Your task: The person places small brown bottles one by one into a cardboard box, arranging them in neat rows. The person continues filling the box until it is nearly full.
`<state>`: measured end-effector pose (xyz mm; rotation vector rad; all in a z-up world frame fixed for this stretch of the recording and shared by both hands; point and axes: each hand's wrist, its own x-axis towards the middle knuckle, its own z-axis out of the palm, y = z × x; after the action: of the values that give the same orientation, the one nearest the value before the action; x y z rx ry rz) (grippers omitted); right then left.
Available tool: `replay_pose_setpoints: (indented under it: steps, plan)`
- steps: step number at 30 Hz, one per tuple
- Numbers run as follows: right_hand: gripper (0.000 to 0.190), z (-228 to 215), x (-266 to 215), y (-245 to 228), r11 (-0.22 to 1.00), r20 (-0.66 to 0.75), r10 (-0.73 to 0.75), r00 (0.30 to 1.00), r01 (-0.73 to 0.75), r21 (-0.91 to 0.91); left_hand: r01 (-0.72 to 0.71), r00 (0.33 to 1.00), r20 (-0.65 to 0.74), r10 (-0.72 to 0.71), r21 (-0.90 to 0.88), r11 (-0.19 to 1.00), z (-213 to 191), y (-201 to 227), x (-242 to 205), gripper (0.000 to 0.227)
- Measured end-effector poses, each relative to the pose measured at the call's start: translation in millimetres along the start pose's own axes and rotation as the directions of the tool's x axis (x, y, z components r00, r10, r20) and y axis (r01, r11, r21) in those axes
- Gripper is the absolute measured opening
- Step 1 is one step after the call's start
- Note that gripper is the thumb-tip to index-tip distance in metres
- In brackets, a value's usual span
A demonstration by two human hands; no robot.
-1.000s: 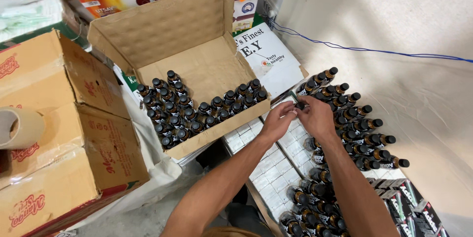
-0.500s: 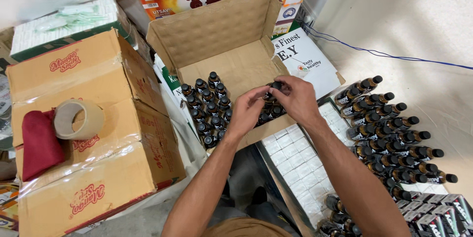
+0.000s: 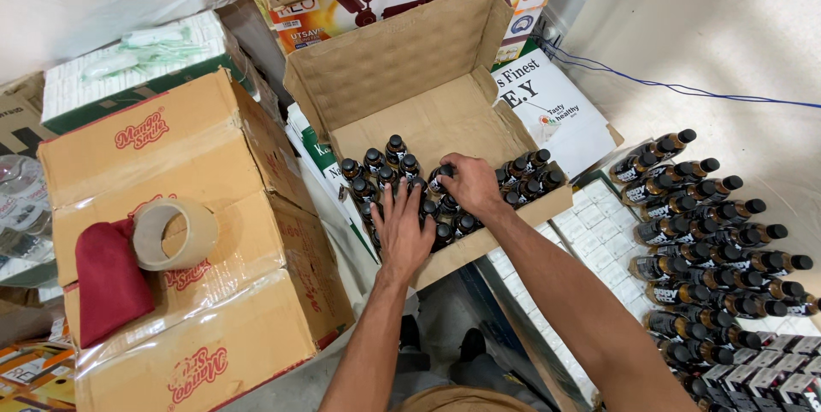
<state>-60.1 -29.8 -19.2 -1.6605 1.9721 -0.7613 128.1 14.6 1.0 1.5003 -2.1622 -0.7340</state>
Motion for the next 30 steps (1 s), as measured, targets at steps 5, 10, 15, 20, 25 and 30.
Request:
replay_pose_setpoints:
  steps: [5,10,15,20,25,30]
  plan:
    - [0.035,17,5,10,0.992,0.085,0.059,0.995,-0.049,-0.116,-0.013,1.000,-0.016,0.014,0.053,0.999,8,-5,-8,0.060]
    - [0.035,18,2,11,0.990,0.111,0.077,0.991,-0.063,-0.123,-0.030,0.999,-0.023,0.031,0.051,0.998,13,-11,-9,0.058]
    - [0.037,12,1,8,0.996,0.135,0.034,0.990,-0.022,-0.091,-0.046,0.998,-0.036,0.048,0.053,0.998,15,-15,-6,0.057]
    - [0.041,-7,-13,-9,0.999,0.125,-0.013,0.992,0.017,-0.028,-0.060,0.995,-0.081,0.060,0.001,0.998,16,-12,-3,0.053]
    - [0.042,-34,-24,-8,0.997,0.086,-0.072,0.994,0.071,0.013,-0.120,0.986,-0.128,0.104,-0.125,0.985,9,5,6,0.051]
    - [0.040,-75,-45,5,0.998,0.028,-0.045,0.999,0.044,0.036,-0.125,0.979,-0.197,-0.048,-0.775,0.620,17,36,11,0.030]
